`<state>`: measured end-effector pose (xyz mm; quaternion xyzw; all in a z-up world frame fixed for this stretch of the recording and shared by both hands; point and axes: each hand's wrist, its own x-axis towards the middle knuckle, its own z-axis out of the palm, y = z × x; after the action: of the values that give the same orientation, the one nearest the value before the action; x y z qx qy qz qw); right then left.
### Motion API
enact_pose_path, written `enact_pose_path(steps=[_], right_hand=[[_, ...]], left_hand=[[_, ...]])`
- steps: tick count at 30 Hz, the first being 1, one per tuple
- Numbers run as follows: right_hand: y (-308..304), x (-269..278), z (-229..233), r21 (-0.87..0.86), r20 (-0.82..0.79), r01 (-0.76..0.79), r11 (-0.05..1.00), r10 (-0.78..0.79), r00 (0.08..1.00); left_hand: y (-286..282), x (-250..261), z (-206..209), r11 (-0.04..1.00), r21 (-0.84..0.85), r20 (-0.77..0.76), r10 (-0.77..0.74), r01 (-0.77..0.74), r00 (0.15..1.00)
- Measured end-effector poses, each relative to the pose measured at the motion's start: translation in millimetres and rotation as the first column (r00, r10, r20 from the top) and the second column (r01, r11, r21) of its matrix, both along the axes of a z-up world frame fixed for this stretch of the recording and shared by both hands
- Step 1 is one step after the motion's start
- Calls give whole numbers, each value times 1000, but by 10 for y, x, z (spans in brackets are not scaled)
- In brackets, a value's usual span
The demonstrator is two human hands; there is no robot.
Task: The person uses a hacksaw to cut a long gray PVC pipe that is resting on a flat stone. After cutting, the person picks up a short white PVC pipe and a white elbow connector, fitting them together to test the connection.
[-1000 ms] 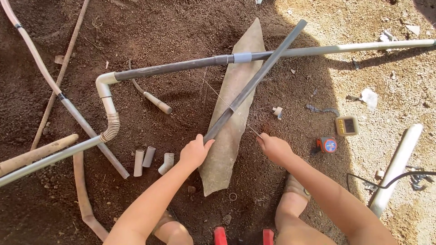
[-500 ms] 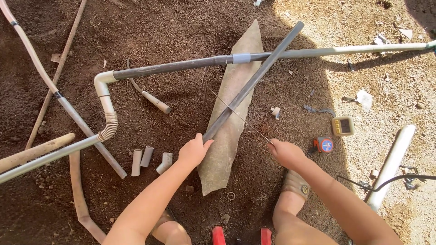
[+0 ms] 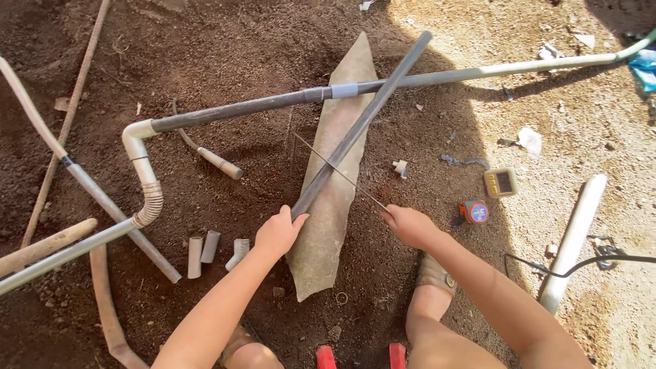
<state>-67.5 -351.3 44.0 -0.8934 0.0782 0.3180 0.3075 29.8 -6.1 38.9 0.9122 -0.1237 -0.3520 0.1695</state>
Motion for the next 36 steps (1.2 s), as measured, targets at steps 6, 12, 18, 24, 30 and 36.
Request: enact_pose_path(steps=[6, 12, 18, 24, 30, 36], right_hand=[[-143, -172, -30, -38, -35, 24, 999, -25, 999], [-204, -277, -8, -182, -79, -36, 983, 22, 997], [-81, 7, 66, -215, -32, -52, 975, 46, 998], [12, 36, 103, -175, -11, -24, 984, 23, 1000], [-122, -302, -17, -186, -75, 3, 983, -17, 997], [-151, -293, -131, -248, -86, -32, 968, 11, 996]], left_hand=[[-54, -90, 59, 998, -44, -117, 31, -36, 993], [-67, -86, 70, 1000, -15, -97, 24, -26, 995], [-84, -85, 159, 1000, -19, -93, 8, -9, 996], [-79, -83, 136, 1000, 19, -26, -24, 25, 999], [-44, -106, 112, 992, 66, 64, -115, 110, 991], [-43, -142, 40, 992, 70, 102, -111, 105, 988]])
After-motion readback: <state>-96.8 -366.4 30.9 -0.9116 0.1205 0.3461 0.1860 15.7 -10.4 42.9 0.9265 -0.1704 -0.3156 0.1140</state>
